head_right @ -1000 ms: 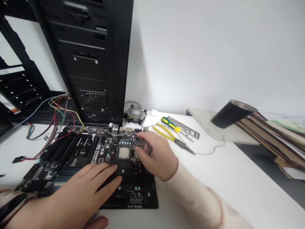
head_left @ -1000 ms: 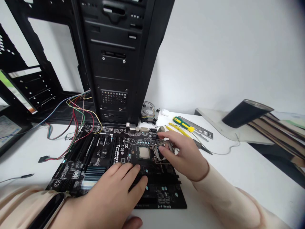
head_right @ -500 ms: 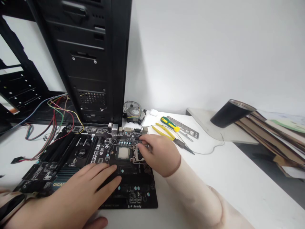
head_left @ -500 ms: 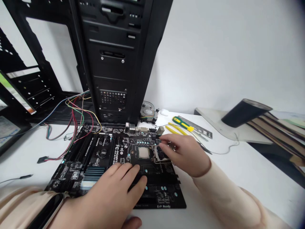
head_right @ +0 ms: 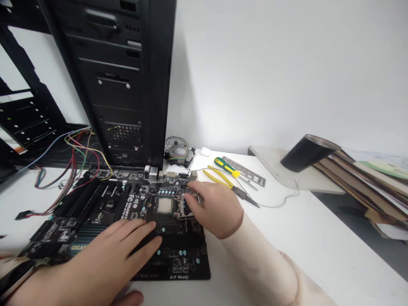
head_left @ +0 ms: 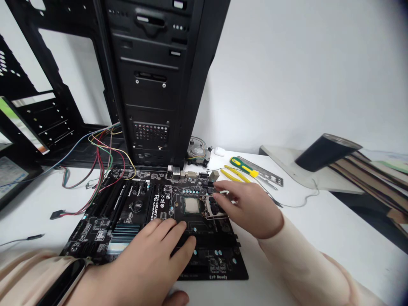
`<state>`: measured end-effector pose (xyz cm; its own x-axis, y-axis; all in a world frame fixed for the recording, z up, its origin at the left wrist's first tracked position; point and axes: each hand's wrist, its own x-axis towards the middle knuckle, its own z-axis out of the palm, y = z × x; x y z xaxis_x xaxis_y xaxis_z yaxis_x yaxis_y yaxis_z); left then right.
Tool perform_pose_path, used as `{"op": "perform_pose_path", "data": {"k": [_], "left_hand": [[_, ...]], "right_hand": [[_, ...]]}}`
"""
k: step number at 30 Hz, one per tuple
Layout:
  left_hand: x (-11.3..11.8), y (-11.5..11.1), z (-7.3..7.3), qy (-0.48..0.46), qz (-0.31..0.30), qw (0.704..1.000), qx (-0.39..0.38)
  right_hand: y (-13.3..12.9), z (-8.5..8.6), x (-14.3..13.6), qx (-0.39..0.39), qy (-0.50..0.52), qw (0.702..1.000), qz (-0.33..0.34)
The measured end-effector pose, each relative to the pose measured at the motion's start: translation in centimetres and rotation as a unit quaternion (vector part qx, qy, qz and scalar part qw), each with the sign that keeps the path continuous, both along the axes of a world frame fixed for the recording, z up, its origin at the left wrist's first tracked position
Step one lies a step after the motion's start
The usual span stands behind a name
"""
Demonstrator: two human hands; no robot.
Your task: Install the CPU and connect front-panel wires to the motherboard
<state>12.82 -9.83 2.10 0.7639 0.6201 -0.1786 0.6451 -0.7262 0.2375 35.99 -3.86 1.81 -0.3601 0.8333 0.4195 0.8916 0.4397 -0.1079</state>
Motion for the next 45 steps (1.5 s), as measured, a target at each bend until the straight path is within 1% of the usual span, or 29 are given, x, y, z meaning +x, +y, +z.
{"op": "perform_pose_path", "data": {"k": [4, 7, 10, 12, 14, 16, 18, 22, 24, 28, 34, 40, 45], "left_hand": [[0.1, 0.2, 0.0, 0.005, -0.008, 1.0, -0.002], [0.1, 0.1, -0.4, -0.011, -0.008, 1.0, 0.003], [-0.1, 0.0, -0.5, -0.02, -0.005, 1.0, 0.01], [-0.1, 0.0, -0.4, -0.023, -0.003, 1.0, 0.004], [-0.2, 0.0, -0.3, -0.023, 0.001, 1.0, -0.003], [-0.2, 0.0, -0.2, -0.019, 0.001, 1.0, -0.006], [-0.1, 0.1, -0.2, -0.016, -0.002, 1.0, -0.011], [0.0, 0.0, -0.2, -0.018, 0.001, 1.0, -0.01], [0.0, 0.0, -0.2, -0.019, 0.001, 1.0, -0.008], [0.0, 0.0, -0.3, -0.028, 0.005, 1.0, 0.001], [-0.2, 0.0, -0.5, -0.032, 0.001, 0.999, 0.009], [-0.2, -0.1, -0.2, -0.021, 0.003, 1.0, 0.0], [-0.1, -0.1, -0.2, -0.031, 0.001, 1.0, 0.003]], "right_hand": [[0.3, -0.3, 0.3, 0.053, 0.033, 0.998, 0.024], [0.4, -0.2, 0.2, 0.111, 0.053, 0.989, 0.077], [0.2, 0.0, -0.3, 0.153, 0.044, 0.977, 0.138], [-0.2, -0.2, -0.7, 0.151, 0.044, 0.971, 0.181], [-0.8, -0.6, -1.3, 0.126, 0.054, 0.966, 0.219], [-1.3, -1.1, -1.9, 0.092, 0.06, 0.964, 0.243], [-1.7, -1.6, -2.4, 0.06, 0.042, 0.969, 0.235], [-1.9, -1.9, -3.0, 0.012, -0.032, 0.985, 0.168], [-1.9, -1.9, -3.1, -0.004, -0.05, 0.986, 0.16], [-1.8, -1.9, -3.1, -0.022, -0.047, 0.984, 0.172], [-1.7, -1.6, -2.9, -0.044, -0.01, 0.983, 0.18], [-1.6, -1.4, -2.7, -0.061, 0.007, 0.977, 0.205], [-1.6, -1.5, -2.5, -0.067, 0.015, 0.975, 0.21]]}}
